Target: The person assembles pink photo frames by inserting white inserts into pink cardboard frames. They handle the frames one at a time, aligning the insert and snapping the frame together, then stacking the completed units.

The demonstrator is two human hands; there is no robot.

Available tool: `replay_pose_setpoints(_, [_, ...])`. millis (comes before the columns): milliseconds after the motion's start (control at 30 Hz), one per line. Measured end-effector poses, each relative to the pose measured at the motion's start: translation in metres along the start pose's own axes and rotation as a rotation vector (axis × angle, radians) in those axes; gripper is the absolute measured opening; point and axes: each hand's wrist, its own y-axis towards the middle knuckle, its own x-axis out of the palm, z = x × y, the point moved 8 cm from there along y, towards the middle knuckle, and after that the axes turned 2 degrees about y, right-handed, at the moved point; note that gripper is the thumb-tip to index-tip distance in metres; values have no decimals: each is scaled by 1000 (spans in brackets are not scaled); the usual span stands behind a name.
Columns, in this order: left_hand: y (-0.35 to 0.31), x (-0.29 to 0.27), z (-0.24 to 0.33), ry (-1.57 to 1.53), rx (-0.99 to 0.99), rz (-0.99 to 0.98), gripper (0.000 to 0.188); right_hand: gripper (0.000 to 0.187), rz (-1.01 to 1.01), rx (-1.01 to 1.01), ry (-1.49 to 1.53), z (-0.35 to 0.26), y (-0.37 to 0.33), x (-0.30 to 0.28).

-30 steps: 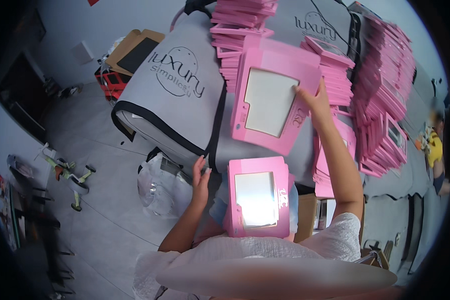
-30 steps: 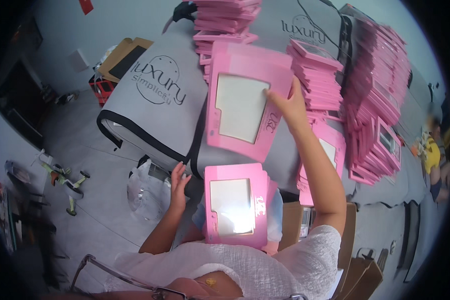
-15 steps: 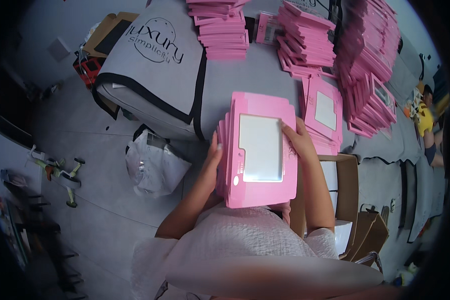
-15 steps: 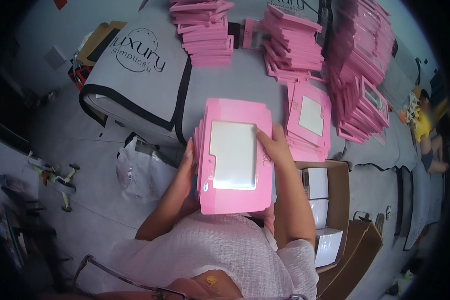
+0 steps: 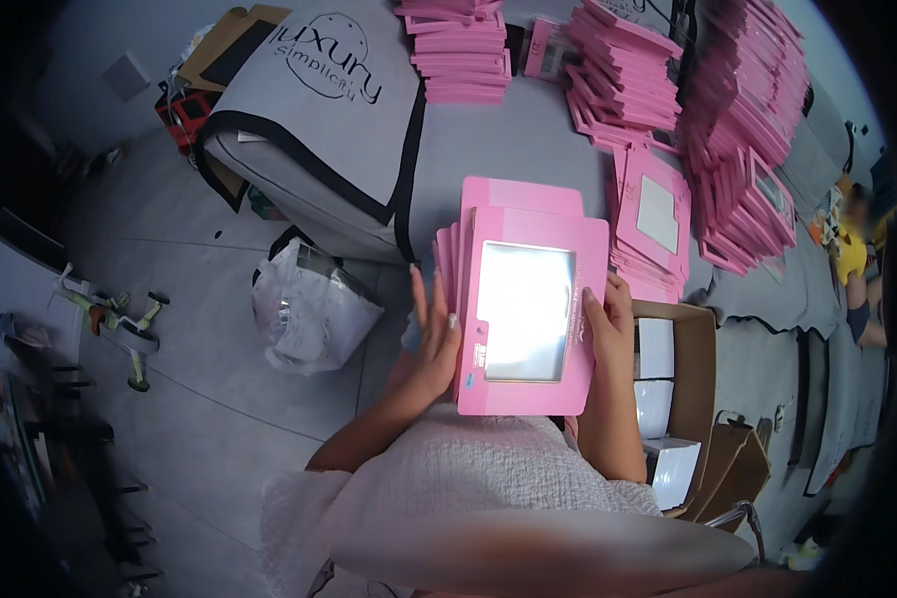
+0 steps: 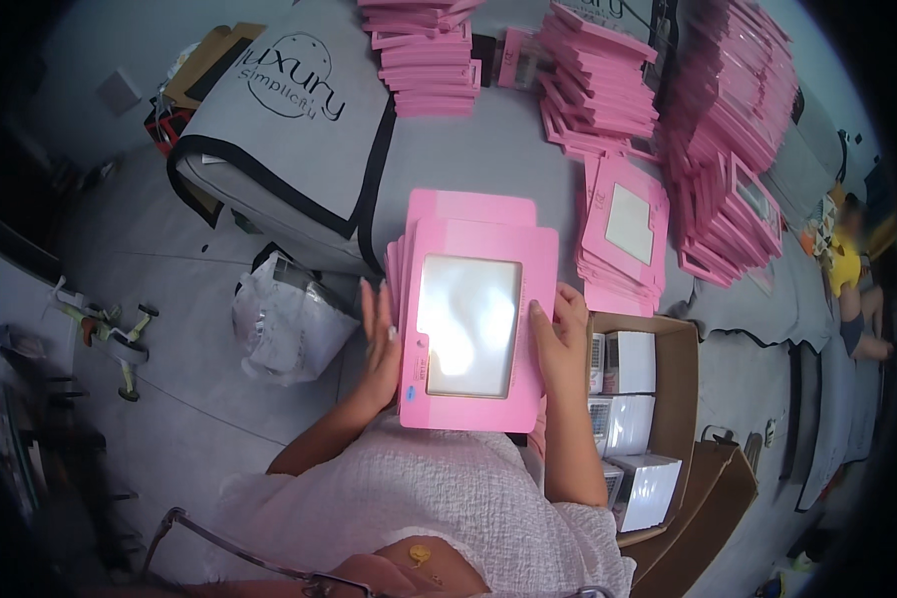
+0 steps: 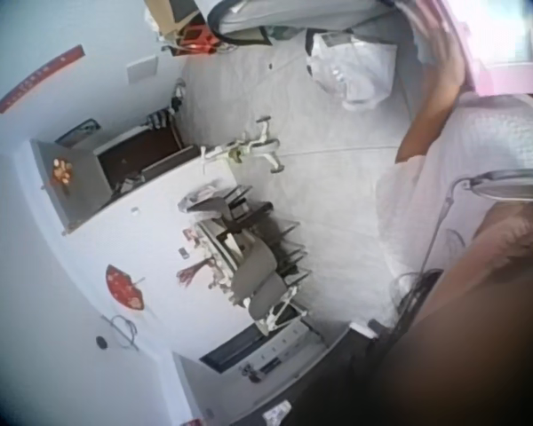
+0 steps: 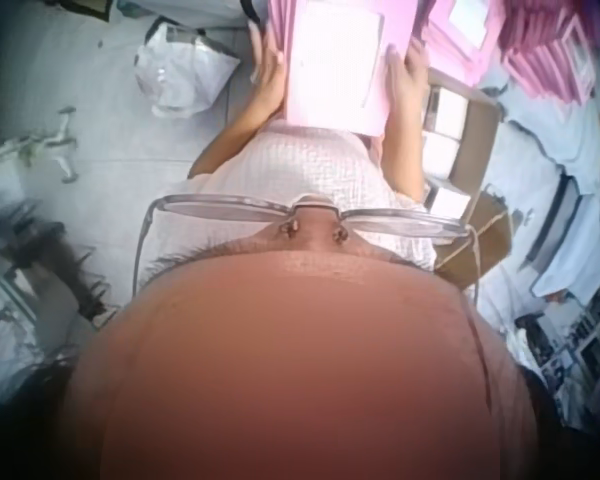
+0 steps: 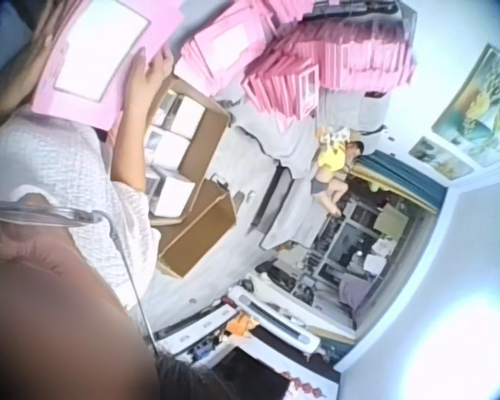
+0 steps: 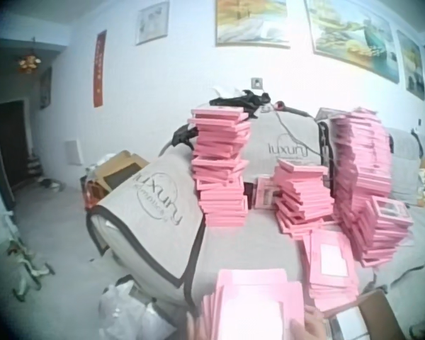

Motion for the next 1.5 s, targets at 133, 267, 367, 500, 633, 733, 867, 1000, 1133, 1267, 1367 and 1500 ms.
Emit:
replay_pose_setpoints(133, [17, -28, 32, 2, 106, 53, 58, 33, -51, 206, 491, -11, -19, 8])
replay_pose_setpoints(267, [41, -36, 69, -250, 111, 40, 50, 58, -96, 67, 541, -54, -29, 13])
replay_pose_setpoints(367, [52, -19, 58, -365, -94, -160, 54, 72, -137, -131, 430, -67, -26, 12])
replay_pose_setpoints(500, [51, -13, 62, -589, -66, -60, 55, 77, -172, -231, 326, -76, -20, 11])
replay_pose_setpoints(633, [53, -8, 63, -710, -64, -162, 55, 67, -141, -265, 420, -66, -17, 5])
replay_pose_setpoints(733, [45, -10, 70, -778, -81, -173, 50, 49, -63, -151, 364, -58, -21, 2])
replay_pose_setpoints(867, [26, -9, 63, -748, -166, -81, 37, 31, -37, 38, 527, -38, -31, 2])
replay_pose_setpoints(1000, [9, -12, 53, -716, -208, -20, 18, 29, -80, 105, 503, -43, -40, 5])
replay_pose_setpoints(1133, [7, -28, 60, -683, -220, -10, 13, 26, -160, 33, 494, -69, -37, 3])
replay_pose_setpoints(1267, [9, -36, 69, -622, -233, -14, 16, 15, -31, 43, 355, -99, -37, -9])
replay_pose_setpoints(1367, [13, -44, 76, -622, -98, 68, 17, 15, -169, 28, 197, -109, -37, -6])
replay_pose_setpoints(1500, [8, -44, 74, -593, -158, -58, 7, 17, -382, -169, -143, -125, -36, 1])
